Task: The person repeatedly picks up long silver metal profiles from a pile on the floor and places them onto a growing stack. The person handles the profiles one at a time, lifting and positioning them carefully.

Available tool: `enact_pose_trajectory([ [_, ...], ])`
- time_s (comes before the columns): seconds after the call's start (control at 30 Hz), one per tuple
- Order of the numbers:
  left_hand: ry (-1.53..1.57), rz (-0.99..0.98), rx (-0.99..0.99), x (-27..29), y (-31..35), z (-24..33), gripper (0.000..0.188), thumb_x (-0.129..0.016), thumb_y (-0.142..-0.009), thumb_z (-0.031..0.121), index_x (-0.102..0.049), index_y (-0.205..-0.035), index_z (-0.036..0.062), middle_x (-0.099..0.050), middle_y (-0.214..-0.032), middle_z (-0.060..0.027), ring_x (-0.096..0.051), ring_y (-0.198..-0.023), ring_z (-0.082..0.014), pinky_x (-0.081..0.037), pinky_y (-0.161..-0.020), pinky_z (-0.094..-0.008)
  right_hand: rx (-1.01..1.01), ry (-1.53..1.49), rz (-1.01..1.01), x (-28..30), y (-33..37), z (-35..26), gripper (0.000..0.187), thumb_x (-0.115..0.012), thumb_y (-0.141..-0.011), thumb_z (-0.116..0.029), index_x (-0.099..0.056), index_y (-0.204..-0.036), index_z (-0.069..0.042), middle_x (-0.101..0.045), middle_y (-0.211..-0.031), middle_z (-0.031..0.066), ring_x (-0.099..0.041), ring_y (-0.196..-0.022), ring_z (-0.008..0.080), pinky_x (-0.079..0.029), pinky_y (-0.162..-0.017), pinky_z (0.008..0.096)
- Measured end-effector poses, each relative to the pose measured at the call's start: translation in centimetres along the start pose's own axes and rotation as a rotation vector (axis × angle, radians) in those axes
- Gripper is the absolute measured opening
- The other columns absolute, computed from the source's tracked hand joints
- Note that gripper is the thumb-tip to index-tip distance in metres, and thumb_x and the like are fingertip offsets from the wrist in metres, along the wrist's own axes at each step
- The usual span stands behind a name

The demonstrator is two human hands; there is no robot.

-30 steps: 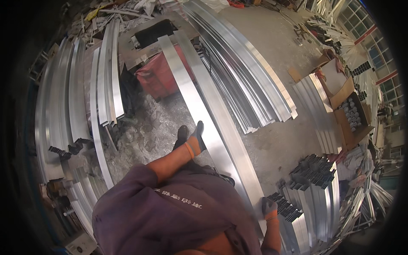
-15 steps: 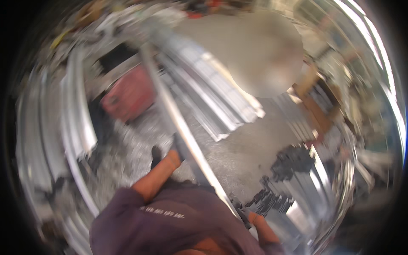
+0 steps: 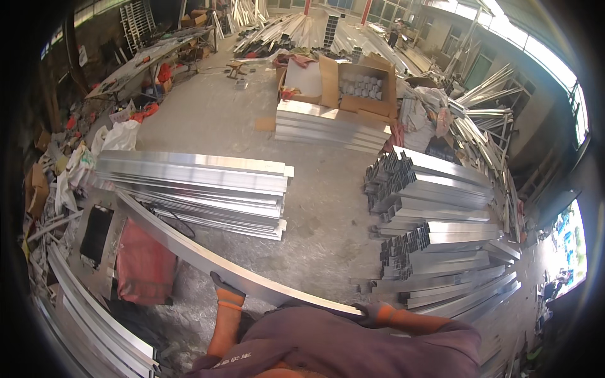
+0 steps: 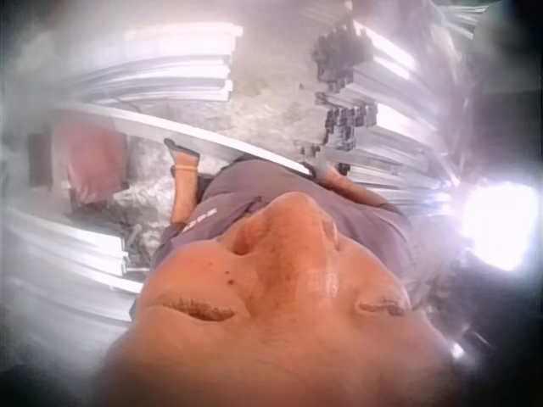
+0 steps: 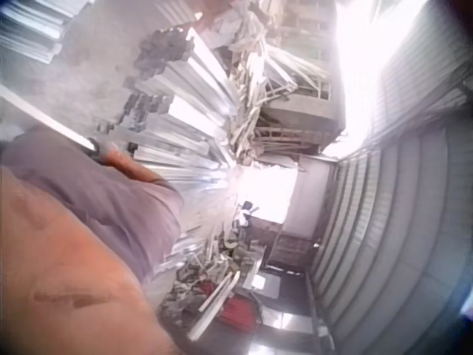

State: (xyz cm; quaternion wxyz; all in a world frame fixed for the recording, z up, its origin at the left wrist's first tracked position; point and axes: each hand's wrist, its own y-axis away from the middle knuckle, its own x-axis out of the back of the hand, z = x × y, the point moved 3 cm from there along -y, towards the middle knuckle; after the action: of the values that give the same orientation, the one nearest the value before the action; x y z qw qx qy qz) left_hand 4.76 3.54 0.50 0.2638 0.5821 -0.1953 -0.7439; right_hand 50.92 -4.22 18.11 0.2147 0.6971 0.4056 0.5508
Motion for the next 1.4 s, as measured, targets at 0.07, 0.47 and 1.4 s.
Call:
enact_pose_trajectory([
  [0.07, -0.025, -0.020, -0.024, -0.3, 0.2, 0.7, 0.077, -0.048, -0.091, 0.076, -0.050, -0.142, 0.0177, -0.052, -0.138, -0.0055, -0.049, -0.126, -0.0278, -0.039, -0.110, -0.0477, -0.040, 0.009, 0.028, -1.2, -0.3, 0.2, 0.068, -0.060, -0.088, -0.061, -0.054, -0.142, -0.019, -0.070, -0.118, 0.0200, -0.066, -0.109, 0.0405, -0.051, -0.092, 0.0488],
  [0.47, 0.190, -0.284, -0.105, 2.8, -3.8, 22.4, 0.077, -0.035, -0.094, 0.071, -0.047, -0.148, 0.0174, -0.050, -0.149, -0.0106, -0.043, -0.137, -0.0348, -0.028, -0.120, -0.0544, 0.248, 0.124, 0.350, 1.0, -17.9, -13.7, 0.062, -0.066, -0.087, -0.058, -0.066, -0.126, -0.009, -0.072, -0.091, 0.0248, -0.073, -0.086, 0.0366, -0.056, -0.073, 0.0446],
  [1.4, -0.812, 0.819, -0.517, 9.1, -17.3, 64.2, 0.083, -0.069, -0.085, 0.064, -0.063, -0.121, -0.0112, -0.072, -0.107, -0.0209, -0.069, -0.101, -0.0314, -0.051, -0.085, -0.0407, 0.477, -0.391, 0.007, 5.2, -44.6, -56.0, 0.053, -0.062, -0.099, -0.044, -0.067, -0.126, 0.001, -0.073, -0.113, 0.0212, -0.069, -0.105, 0.0288, -0.051, -0.091, 0.0375],
])
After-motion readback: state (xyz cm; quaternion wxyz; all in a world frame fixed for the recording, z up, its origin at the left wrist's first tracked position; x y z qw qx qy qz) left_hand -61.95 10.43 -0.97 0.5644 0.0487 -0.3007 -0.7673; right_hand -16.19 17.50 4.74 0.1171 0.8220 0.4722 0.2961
